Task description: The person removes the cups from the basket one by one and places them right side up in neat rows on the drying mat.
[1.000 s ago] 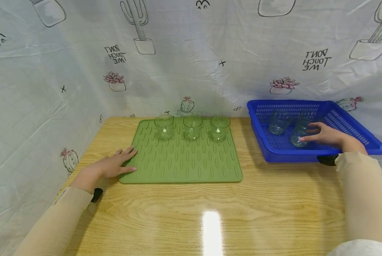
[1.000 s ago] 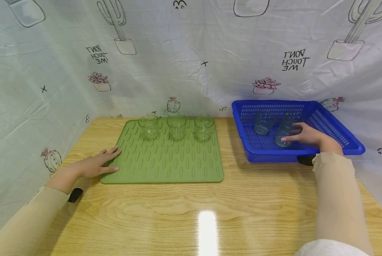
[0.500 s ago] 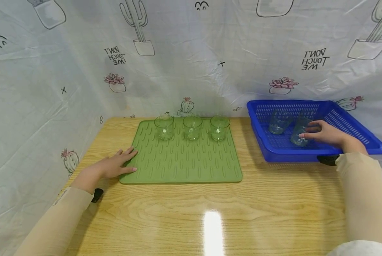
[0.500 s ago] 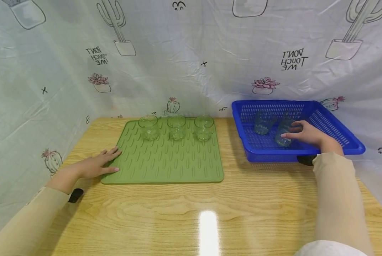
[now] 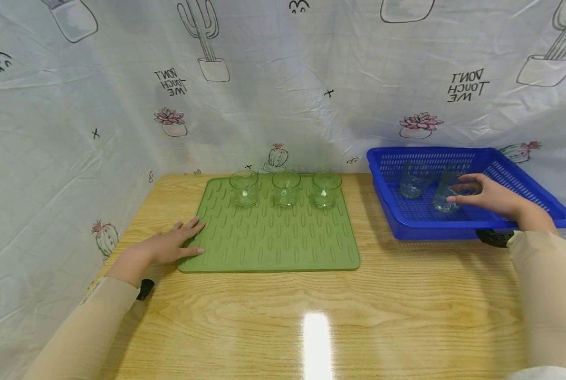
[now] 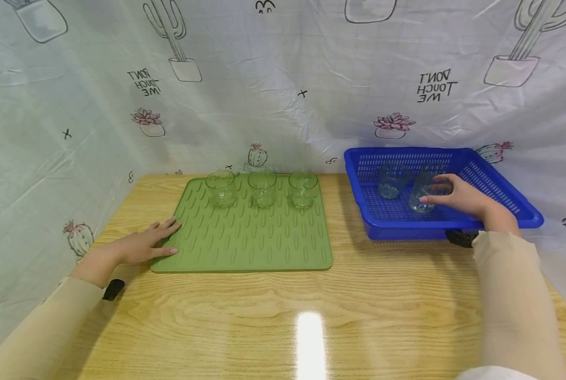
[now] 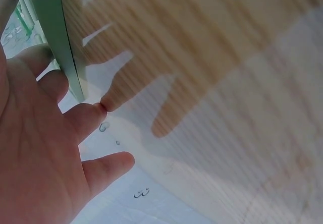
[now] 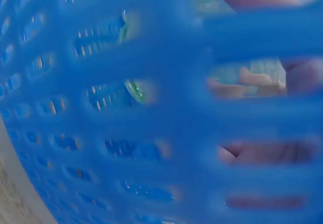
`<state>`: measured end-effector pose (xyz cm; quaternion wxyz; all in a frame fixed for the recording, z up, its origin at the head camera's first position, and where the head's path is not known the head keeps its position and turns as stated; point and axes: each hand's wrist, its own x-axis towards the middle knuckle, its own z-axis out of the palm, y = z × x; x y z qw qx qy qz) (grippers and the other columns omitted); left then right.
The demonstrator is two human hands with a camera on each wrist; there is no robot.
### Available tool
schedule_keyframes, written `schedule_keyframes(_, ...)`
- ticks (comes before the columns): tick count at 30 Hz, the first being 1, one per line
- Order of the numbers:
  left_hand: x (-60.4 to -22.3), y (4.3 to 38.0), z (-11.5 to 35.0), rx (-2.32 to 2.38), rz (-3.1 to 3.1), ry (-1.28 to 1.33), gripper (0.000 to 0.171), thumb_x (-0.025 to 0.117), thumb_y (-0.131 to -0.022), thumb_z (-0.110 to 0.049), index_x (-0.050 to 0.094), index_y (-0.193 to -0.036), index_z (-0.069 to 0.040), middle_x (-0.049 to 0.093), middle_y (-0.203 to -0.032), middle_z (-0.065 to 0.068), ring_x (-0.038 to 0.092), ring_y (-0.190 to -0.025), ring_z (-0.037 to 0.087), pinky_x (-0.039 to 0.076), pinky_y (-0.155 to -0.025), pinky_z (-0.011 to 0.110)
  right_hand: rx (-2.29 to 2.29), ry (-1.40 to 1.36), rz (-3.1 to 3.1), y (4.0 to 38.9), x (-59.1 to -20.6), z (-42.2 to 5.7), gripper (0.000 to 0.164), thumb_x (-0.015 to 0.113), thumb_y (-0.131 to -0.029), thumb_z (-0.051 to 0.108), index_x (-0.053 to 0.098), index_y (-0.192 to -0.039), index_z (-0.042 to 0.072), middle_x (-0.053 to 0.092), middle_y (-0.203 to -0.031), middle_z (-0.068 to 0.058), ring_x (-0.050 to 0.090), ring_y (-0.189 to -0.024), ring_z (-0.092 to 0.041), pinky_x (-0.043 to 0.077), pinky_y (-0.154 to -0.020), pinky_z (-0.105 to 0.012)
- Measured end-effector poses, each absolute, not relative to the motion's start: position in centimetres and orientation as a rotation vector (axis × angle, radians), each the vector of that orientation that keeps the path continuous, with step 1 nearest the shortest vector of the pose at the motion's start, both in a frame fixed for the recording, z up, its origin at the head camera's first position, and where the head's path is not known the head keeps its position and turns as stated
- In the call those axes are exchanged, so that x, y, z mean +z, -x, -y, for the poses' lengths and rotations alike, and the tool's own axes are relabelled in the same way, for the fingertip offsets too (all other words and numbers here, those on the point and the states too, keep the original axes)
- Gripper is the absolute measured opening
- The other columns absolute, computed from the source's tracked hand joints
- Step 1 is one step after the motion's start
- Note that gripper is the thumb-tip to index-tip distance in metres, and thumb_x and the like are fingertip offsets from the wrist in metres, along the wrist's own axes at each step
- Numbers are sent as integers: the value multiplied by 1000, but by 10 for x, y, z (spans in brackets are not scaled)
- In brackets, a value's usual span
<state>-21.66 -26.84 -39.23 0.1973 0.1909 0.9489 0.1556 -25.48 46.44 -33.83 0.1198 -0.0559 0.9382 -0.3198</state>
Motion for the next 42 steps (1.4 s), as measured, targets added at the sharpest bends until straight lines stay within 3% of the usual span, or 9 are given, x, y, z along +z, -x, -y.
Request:
schedule_keyframes(11, -391, 213, 268, 452, -2660, -528, 90, 58, -102, -53, 17, -164, -3, 2, -168, 26, -3, -148, 58, 3, -103, 86, -1016, 219, -2722, 243, -331, -457, 87, 61, -106, 30, 4, -160, -8, 28, -154, -41, 39, -132, -59, 35, -100, -76)
schedule_keyframes(14, -391, 212, 267, 453, -2663, -532, 90, 58, -102, -54, 18, -164, -3, 3, -168, 26, -2, -148, 58, 3, -103, 86, -1035, 225, -2740, 240, -331, -455, 85, 61, -107, 30, 6, -161, -6, 28, -156, -37, 42, -131, -51, 36, -100, -74)
schedule_keyframes(16, -392, 212, 268, 449, -2664, -536, 90, 57, -102, -54, 18, -164, -3, 3, -168, 26, -2, -148, 58, 3, -103, 86, -1036, 232, -2762, 239, -331, -454, 83, 61, -106, 29, 9, -162, -4, 30, -157, -33, 49, -127, -30, 40, -100, -68)
schedule_keyframes(19, -393, 213, 268, 441, -2664, -540, 90, 57, -102, -55, 18, -164, -3, 2, -168, 26, -2, -148, 59, 4, -103, 87, -1062, 252, -2796, 236, -333, -453, 79, 62, -106, 25, 14, -161, -3, 35, -155, -24, 50, -114, 2, 50, -96, -41)
schedule_keyframes(21, -394, 213, 268, 439, -2661, -539, 90, 57, -102, -55, 18, -164, -3, 2, -168, 26, -2, -148, 58, 4, -103, 86, -1098, 263, -2816, 234, -334, -453, 76, 63, -105, 22, 18, -161, -2, 40, -151, -13, 46, -104, 15, 51, -86, -22)
schedule_keyframes(23, -395, 213, 269, 439, -2661, -541, 90, 56, -102, -55, 17, -164, -3, 2, -168, 26, -2, -148, 58, 4, -103, 87, -1162, 282, -2824, 233, -335, -452, 72, 65, -104, 18, 22, -159, -2, 43, -144, 0, 47, -104, 16, 47, -79, -11)
schedule_keyframes(28, -395, 214, 269, 441, -2668, -546, 90, 56, -102, -56, 18, -165, -4, 2, -168, 26, -2, -148, 58, 4, -102, 87, -1308, 334, -2824, 230, -335, -449, 57, 66, -102, 9, 33, -149, 4, 47, -129, 24, 49, -109, 15, 47, -80, -9)
schedule_keyframes(35, -393, 213, 268, 460, -2663, -533, 91, 57, -102, -55, 17, -165, -4, 2, -168, 26, -3, -148, 58, 2, -103, 86, -1376, 408, -2816, 227, -327, -437, 49, 65, -101, 4, 38, -142, 9, 53, -124, 23, 52, -109, 14, 49, -80, -11)
schedule_keyframes(42, -393, 213, 267, 460, -2668, -539, 90, 57, -102, -54, 18, -164, -3, 2, -168, 26, -3, -148, 58, 2, -103, 86, -1405, 440, -2803, 226, -317, -418, 66, 67, -99, 1, 35, -156, 14, 53, -125, 19, 51, -112, 10, 50, -82, -12)
